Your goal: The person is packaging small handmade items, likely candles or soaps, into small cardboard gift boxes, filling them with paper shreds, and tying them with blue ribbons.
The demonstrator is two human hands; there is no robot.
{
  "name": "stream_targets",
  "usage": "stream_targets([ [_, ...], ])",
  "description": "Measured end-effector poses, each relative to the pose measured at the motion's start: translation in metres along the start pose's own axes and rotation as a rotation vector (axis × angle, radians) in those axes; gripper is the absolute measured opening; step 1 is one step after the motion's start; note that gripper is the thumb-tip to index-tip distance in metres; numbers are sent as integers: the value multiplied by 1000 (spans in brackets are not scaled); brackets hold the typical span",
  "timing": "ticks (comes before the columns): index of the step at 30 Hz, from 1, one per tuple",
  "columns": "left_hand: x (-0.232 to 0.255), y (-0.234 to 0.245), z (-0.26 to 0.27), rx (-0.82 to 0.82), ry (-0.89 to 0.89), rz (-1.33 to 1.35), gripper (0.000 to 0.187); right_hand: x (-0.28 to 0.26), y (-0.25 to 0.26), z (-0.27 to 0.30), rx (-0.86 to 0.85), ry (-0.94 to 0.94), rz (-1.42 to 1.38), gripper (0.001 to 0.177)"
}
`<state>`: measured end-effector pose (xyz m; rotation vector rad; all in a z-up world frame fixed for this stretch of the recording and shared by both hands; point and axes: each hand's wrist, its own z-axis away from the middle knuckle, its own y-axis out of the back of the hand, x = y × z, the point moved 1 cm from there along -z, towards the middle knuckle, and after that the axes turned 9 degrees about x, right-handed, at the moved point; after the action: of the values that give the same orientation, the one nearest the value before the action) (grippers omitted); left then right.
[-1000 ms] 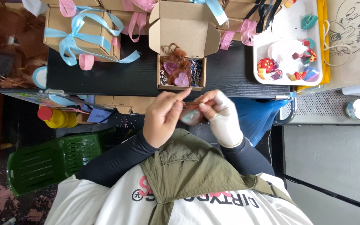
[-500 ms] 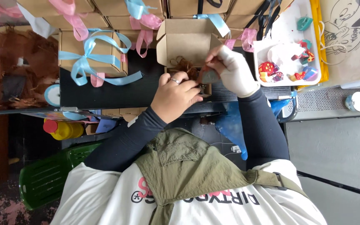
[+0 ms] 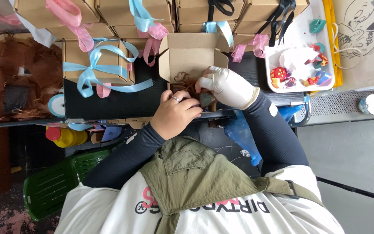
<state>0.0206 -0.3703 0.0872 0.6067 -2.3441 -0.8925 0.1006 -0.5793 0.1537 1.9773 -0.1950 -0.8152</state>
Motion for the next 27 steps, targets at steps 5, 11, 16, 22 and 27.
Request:
stream_targets([
  [5,0,9,2,-19,-14,2,12,-10,-2,1,147,125,185,26],
  [11,2,8,3,-14,-11,-23,13,-20,-10,19,185,-5,279,23],
  [16,0,8,3,-32,-6,-35,14,-36,2,22,139,-27,338,44],
  [22,-3,7,3,-26,-38,9,14,-24,-4,24,50,29,389,39],
  [27,-5,10,3,-46,-65,-6,11,-24,-6,17,1,-172,208,22],
])
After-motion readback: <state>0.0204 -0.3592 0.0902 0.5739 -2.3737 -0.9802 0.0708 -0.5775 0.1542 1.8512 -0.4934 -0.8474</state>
